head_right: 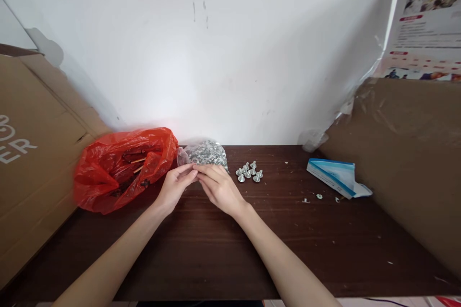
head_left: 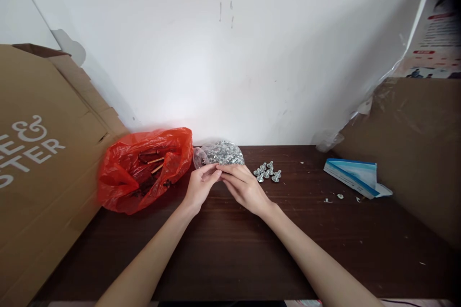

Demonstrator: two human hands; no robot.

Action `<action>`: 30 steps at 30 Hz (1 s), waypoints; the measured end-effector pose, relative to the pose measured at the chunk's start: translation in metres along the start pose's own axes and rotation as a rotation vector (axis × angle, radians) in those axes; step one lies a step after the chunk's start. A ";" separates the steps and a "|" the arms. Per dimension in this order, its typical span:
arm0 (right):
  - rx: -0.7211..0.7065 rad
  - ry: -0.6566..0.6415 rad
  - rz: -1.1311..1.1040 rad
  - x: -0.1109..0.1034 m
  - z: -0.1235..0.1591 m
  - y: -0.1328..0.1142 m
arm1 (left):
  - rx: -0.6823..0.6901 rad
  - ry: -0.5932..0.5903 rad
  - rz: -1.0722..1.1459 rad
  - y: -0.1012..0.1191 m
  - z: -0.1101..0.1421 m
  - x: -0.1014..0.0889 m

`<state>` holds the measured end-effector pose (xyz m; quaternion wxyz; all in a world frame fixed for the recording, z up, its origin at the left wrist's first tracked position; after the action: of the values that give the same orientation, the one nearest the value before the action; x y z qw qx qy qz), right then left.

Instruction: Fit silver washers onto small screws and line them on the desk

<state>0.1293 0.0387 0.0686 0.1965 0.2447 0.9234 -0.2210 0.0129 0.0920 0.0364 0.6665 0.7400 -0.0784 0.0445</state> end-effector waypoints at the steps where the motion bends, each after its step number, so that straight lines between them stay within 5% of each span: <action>1: 0.006 0.005 -0.036 0.001 0.001 -0.001 | -0.002 0.016 0.001 0.000 -0.001 -0.002; 5: 0.148 0.106 -0.207 -0.004 0.001 0.002 | 0.085 0.025 -0.076 0.003 -0.004 -0.006; 9: 0.394 0.234 -0.276 -0.006 0.005 0.015 | 0.377 -0.009 -0.264 0.020 0.002 -0.001; 15: 0.660 0.190 -0.436 0.013 0.016 0.042 | 0.605 -0.051 -0.453 0.030 0.014 0.009; 21: 0.825 0.193 -0.762 0.021 0.019 0.055 | 0.574 -0.090 -0.389 0.027 0.013 0.010; 30: 0.779 0.168 -0.664 0.015 0.017 0.053 | 0.401 -0.052 -0.256 0.015 0.003 0.002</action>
<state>0.1502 0.0767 0.0307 -0.0645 0.0101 0.8132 -0.5783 0.0125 0.0873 0.0512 0.5041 0.8624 0.0094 -0.0449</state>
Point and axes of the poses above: each hand's wrist, its own z-axis away from the middle knuckle, its own x-axis out of the palm, y = z × x, the point moved 7 cm from there along -z, towards the middle knuckle, and after that the axes turned 10 degrees about y, right-handed, at the moved point
